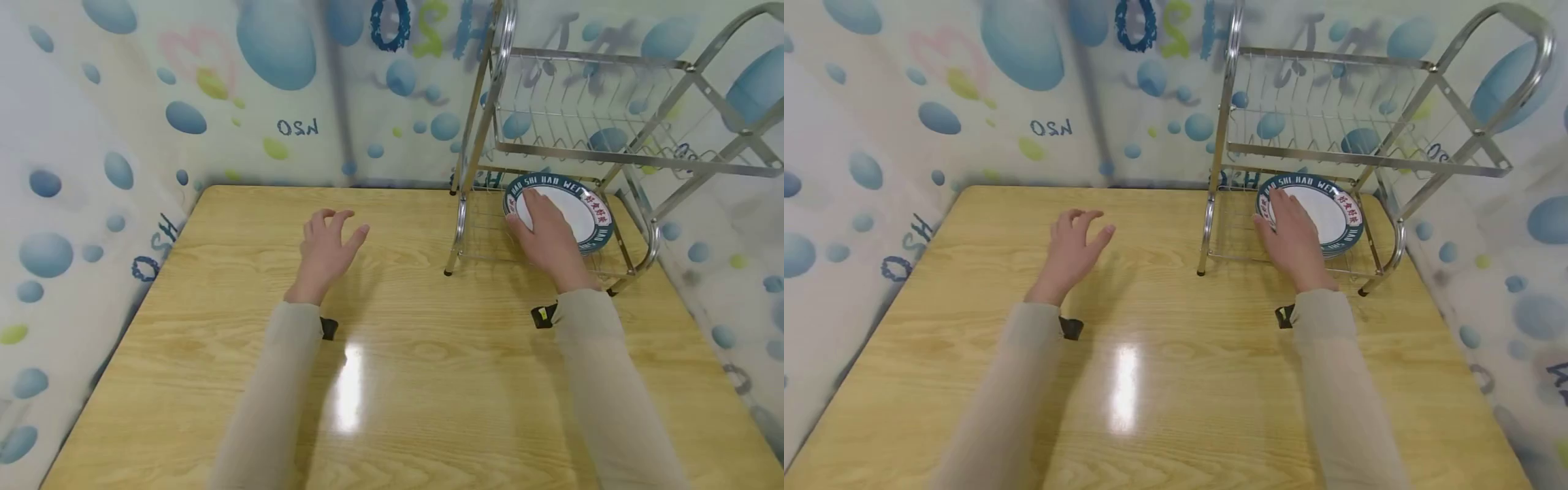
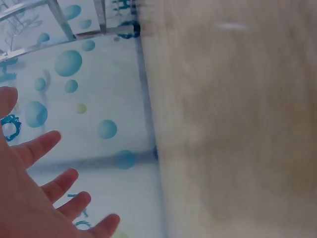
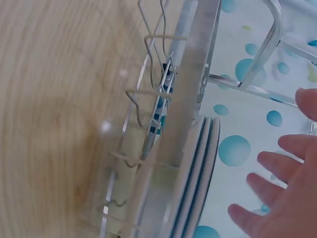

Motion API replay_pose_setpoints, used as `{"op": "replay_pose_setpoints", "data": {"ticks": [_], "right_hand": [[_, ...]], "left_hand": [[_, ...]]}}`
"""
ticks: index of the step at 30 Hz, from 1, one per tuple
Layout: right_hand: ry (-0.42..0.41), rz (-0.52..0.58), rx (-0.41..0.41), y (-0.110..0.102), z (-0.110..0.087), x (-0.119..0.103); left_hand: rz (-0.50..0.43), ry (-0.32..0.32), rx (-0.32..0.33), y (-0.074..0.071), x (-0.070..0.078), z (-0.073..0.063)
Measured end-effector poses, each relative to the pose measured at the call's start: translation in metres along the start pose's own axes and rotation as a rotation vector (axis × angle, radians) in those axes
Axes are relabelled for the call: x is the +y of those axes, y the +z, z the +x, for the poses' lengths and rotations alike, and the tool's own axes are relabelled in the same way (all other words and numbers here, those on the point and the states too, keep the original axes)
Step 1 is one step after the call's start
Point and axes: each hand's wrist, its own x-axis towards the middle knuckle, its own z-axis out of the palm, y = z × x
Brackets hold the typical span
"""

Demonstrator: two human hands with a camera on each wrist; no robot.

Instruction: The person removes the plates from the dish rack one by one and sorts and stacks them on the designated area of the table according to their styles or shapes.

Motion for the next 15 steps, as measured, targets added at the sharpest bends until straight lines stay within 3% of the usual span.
{"op": "replay_pose_setpoints", "data": {"ticks": [5,8,12,13,15], "right_hand": [[0.073,0.123,0.082,0.002,-0.012,0.001],[0.087,0.216,0.15,0.004,-0.019,0.001],[0.073,0.385,0.229,0.012,-0.027,0.001],[0.066,0.422,0.252,0.015,-0.028,0.002],[0.051,0.513,0.299,0.023,-0.03,0.004]], "left_hand": [[-0.271,0.032,0.021,0.016,-0.007,-0.006],[-0.362,0.028,0.05,0.025,-0.01,-0.007],[-0.455,-0.07,0.08,0.036,-0.018,-0.011],[-0.509,-0.081,0.08,0.037,-0.021,-0.012],[-0.719,-0.079,0.044,0.04,-0.026,-0.013]]}}
